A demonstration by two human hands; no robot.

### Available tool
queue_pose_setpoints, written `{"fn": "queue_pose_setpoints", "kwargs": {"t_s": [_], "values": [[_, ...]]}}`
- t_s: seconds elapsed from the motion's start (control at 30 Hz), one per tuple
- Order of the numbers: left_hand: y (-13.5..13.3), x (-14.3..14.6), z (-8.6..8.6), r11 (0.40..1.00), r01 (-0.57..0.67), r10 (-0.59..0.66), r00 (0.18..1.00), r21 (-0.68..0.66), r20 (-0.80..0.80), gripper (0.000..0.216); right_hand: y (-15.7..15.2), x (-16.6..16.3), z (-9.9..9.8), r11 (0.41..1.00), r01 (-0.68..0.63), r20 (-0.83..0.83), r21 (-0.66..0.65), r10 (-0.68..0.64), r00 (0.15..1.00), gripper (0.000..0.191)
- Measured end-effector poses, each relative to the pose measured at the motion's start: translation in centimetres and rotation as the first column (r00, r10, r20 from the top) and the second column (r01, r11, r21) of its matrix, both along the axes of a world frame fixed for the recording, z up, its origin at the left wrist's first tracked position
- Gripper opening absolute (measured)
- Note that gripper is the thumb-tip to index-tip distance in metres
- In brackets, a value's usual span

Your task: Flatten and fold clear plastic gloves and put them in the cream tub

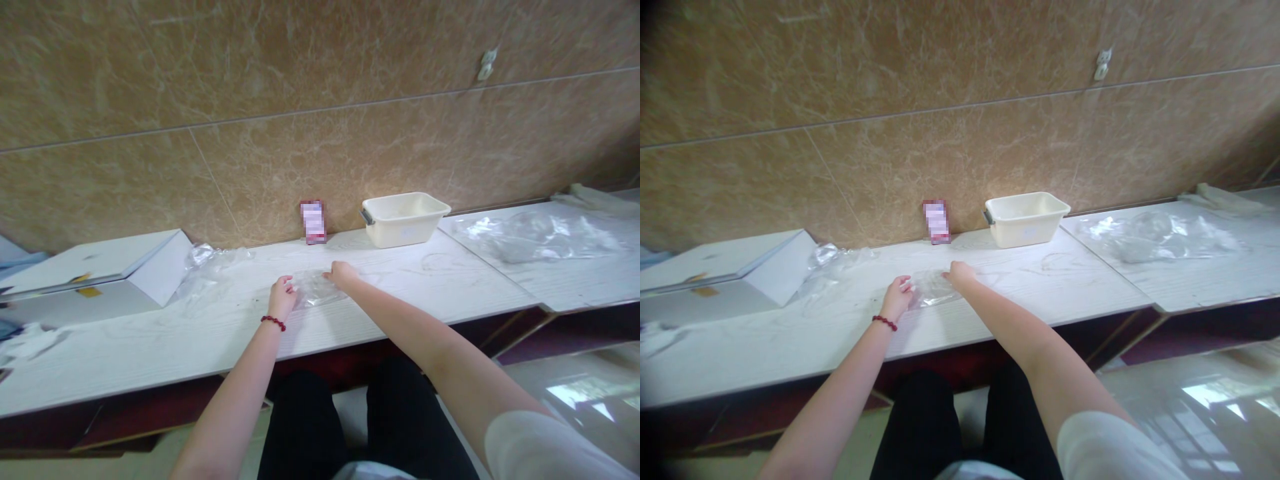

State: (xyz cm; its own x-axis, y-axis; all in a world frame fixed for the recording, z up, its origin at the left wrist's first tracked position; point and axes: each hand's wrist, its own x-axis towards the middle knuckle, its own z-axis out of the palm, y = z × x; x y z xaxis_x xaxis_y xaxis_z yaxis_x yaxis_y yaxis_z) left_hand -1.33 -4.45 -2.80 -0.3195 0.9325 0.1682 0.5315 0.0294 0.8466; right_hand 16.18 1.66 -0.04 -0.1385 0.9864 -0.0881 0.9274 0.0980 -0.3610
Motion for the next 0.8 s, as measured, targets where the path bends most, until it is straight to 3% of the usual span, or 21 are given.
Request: {"fn": "queue_pose_setpoints", "kwargs": {"t_s": [0.1, 0.17, 0.27, 0.37, 0.47, 0.6, 0.8], "values": [[-0.2, 0.0, 0.4, 0.999, 0.044, -0.041, 0.995, 0.027, -0.094, 0.031, 0.4, 0.2, -0.2, 1.0, 0.007, -0.024, -0.027, -0.008, 1.0, 0.043], [-0.4, 0.3, 0.7, 0.993, 0.089, -0.067, 0.968, 0.081, -0.242, 0.031, 0.7, 0.3, -0.3, 0.997, 0.005, -0.053, -0.075, -0.009, 0.999, 0.045], [-0.4, 1.5, 0.9, 0.961, 0.253, -0.151, 0.816, 0.11, -0.557, 0.032, 0.9, 0.4, -0.4, 0.992, 0.001, -0.093, -0.128, -0.013, 0.996, 0.048], [-0.1, 2.7, 0.6, 0.922, 0.388, -0.295, 0.662, -0.022, -0.689, 0.033, 1.0, 0.4, -0.3, 0.99, 0.018, -0.133, -0.143, -0.037, 0.99, 0.05], [0.3, 3.4, -0.1, 0.914, 0.379, -0.359, 0.596, -0.142, -0.718, 0.041, 1.1, 0.3, -0.1, 0.985, 0.028, -0.178, -0.173, -0.059, 0.982, 0.05], [0.3, 3.5, -0.6, 0.922, 0.328, -0.363, 0.543, -0.207, -0.757, 0.047, 0.9, 1.0, 0.4, 0.97, 0.022, -0.269, -0.244, -0.089, 0.959, 0.052], [0.1, 3.6, -0.5, 0.931, 0.268, -0.351, 0.48, -0.246, -0.804, 0.05, -3.6, 3.9, 0.8, 0.964, -0.002, -0.463, -0.265, -0.126, 0.877, 0.041]]}}
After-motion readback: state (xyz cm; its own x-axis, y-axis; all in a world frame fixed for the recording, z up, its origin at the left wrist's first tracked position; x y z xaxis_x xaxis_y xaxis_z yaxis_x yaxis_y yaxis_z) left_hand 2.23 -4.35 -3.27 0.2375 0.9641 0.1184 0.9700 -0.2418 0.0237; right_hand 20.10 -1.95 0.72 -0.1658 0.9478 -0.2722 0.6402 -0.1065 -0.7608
